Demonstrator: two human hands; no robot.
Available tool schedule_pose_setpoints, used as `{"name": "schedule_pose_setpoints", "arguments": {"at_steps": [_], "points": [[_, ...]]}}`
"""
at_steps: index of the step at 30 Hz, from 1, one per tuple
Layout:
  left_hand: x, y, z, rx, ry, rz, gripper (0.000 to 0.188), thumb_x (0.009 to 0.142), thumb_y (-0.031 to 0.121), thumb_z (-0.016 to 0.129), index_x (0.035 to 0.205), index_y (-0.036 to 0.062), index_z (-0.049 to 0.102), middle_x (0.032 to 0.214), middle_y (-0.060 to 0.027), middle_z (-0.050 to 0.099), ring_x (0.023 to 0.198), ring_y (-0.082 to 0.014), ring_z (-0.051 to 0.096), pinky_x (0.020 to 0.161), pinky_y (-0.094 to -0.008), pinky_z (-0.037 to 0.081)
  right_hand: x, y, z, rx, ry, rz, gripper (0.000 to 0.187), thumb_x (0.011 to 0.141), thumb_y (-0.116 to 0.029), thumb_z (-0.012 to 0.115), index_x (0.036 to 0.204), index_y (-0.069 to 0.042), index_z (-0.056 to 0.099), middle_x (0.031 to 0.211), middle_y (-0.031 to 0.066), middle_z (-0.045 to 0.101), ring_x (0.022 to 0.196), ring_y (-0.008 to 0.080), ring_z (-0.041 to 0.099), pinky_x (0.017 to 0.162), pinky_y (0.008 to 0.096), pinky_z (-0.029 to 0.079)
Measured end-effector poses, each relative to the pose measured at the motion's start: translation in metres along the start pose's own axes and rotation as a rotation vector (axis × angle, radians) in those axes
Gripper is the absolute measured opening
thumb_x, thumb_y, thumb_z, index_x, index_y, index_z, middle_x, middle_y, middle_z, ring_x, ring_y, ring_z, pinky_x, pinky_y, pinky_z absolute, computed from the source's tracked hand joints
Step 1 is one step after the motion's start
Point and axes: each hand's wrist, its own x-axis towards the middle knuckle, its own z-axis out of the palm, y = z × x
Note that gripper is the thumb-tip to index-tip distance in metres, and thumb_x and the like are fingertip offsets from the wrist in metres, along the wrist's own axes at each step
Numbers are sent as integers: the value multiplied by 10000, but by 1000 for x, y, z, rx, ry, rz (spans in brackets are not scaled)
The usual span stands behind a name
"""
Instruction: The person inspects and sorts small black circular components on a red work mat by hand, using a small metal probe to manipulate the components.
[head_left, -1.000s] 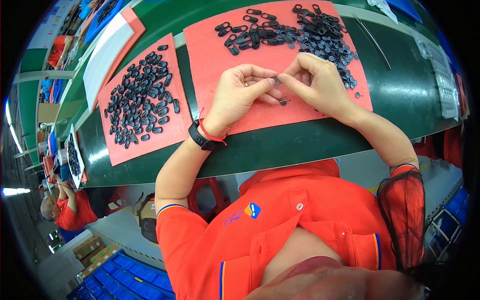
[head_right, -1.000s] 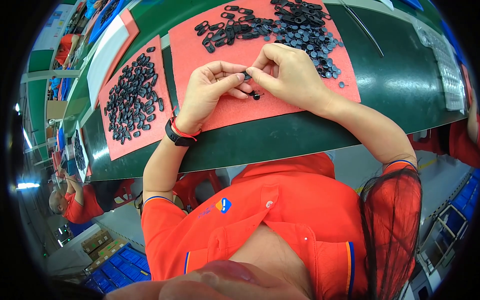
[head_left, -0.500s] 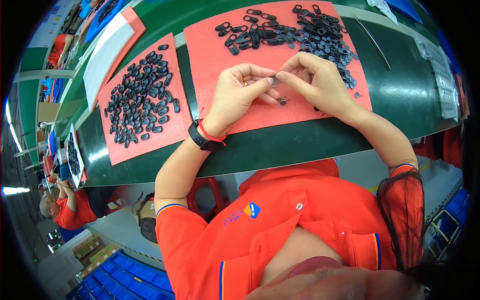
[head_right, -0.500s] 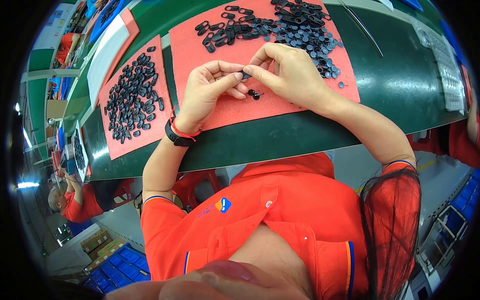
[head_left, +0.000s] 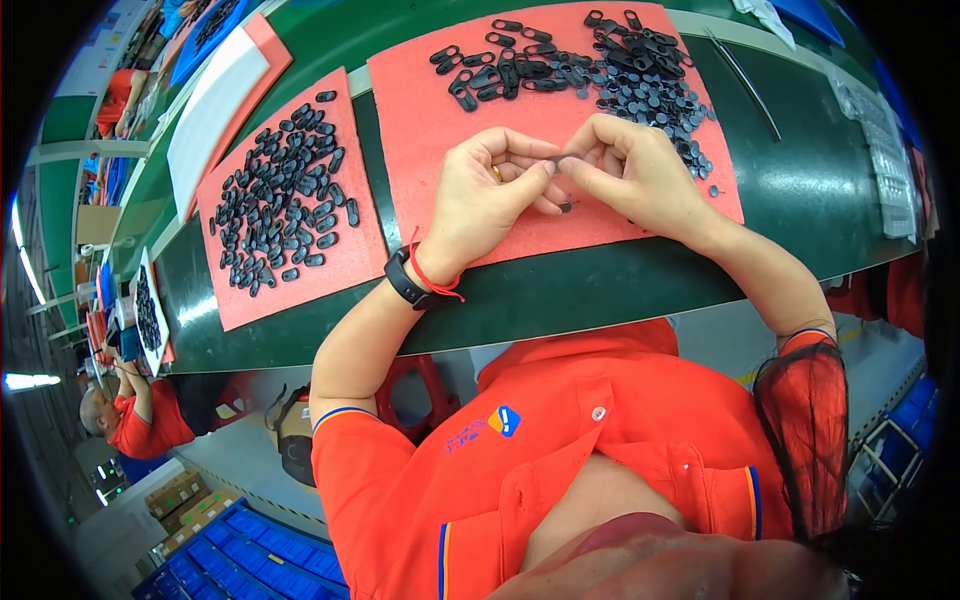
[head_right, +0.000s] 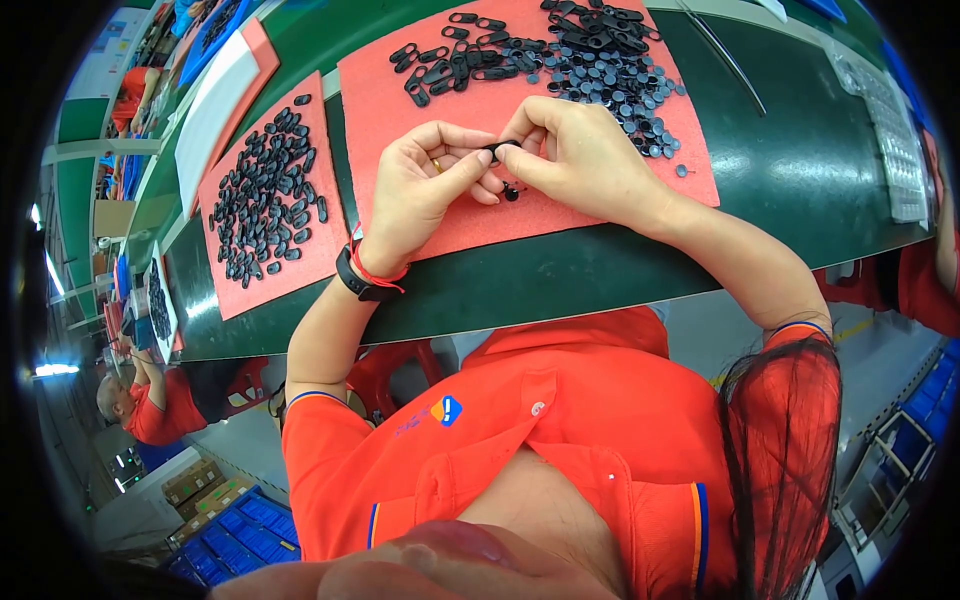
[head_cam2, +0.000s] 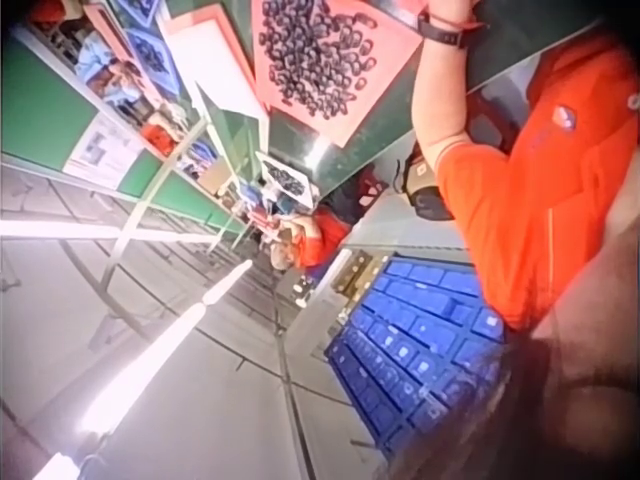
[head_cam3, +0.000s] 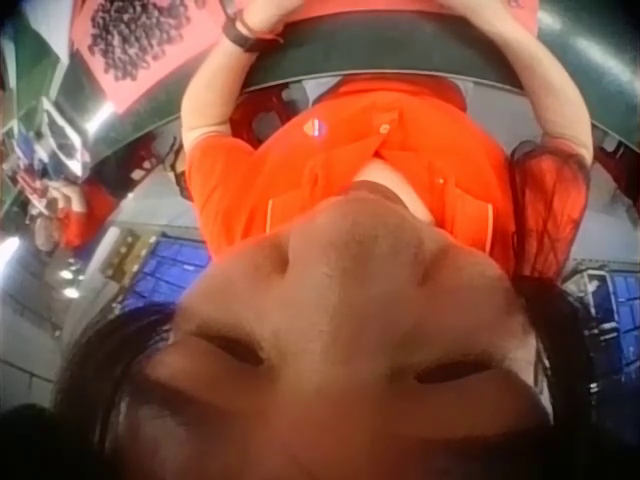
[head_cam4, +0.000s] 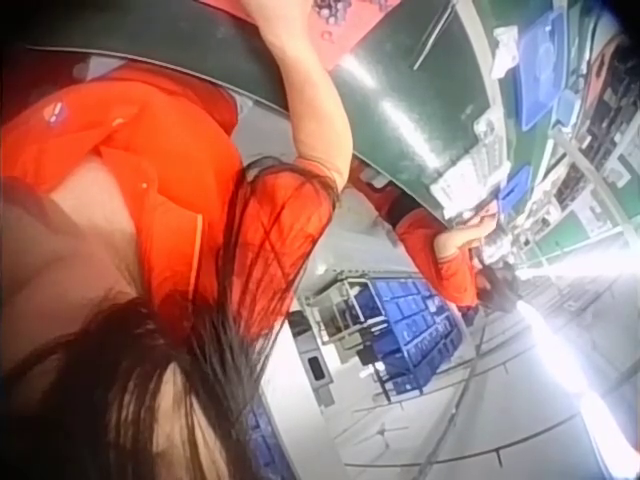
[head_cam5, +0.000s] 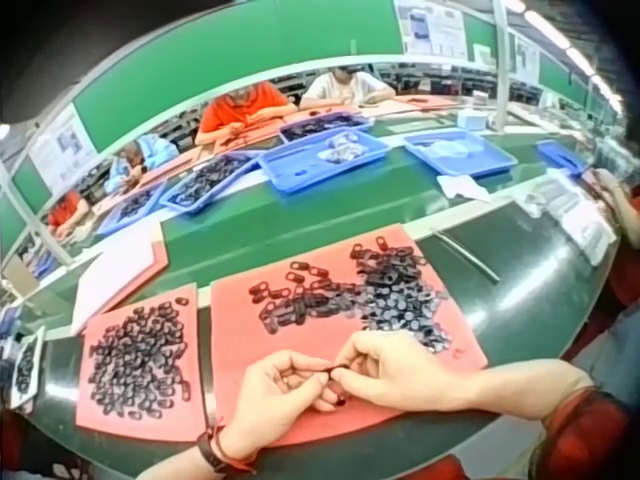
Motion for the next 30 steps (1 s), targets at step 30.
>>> {"name": "schedule_pose_setpoints", "arguments": {"at_steps": [30], "points": [[-5,-1,-1,200,-1,-9,112,818,-31,595,923,-63,570,892,-122,646,785,-105,635,706,-194,507,-2,-1,3,53,-76,17,110,751,-99,616,751,-8,555,559,21,523,487,66,464,451,235,356]]}}
